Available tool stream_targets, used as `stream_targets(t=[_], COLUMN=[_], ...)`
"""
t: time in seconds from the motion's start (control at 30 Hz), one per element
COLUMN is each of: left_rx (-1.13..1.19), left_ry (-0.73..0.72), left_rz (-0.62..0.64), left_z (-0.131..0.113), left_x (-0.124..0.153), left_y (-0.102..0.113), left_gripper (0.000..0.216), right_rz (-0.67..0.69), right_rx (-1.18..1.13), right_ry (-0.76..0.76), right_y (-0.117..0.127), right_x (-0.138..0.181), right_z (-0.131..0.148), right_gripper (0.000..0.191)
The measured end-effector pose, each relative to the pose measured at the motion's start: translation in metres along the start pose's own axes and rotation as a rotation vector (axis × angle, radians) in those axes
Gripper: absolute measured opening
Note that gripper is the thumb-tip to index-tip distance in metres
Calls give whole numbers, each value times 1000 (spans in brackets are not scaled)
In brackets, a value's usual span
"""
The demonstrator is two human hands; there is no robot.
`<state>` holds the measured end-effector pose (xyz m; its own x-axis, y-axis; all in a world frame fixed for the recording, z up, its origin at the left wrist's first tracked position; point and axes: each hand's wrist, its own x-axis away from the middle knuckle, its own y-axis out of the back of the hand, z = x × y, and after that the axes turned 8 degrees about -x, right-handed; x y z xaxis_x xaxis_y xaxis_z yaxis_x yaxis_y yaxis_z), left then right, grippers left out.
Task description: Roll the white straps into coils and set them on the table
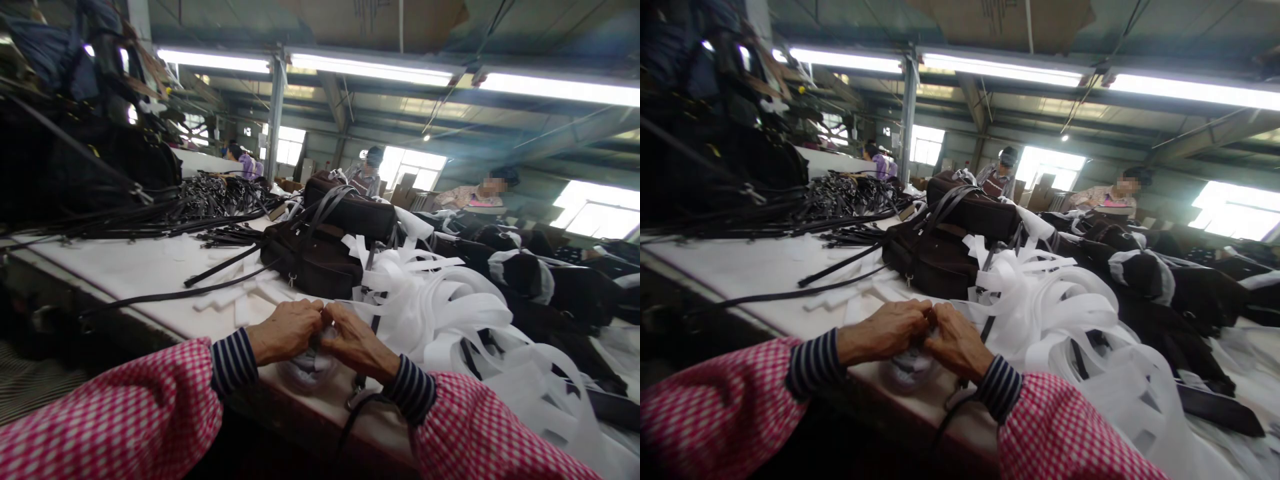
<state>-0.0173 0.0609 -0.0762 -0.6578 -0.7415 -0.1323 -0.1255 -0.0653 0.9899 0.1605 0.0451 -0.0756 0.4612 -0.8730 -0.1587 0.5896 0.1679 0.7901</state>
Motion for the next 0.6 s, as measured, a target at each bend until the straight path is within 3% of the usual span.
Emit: stream_targets(t=[0.27,0.43,0.6], left_rx=[23,6,-5], left_ry=[41,72,84], left_rz=[-20,19,39], left_z=[5,-1,1], left_x=[13,7,0], left_y=[0,0,-4], left_gripper=[9,8,11], right_rz=[-58,-55,-34], right_rx=[-55,-174,-114], right_ry=[83,72,110], right_y=[-1,-6,-6], right_x=[14,10,7], right_z=[-10,-15,-13], right_gripper=[15,14,12])
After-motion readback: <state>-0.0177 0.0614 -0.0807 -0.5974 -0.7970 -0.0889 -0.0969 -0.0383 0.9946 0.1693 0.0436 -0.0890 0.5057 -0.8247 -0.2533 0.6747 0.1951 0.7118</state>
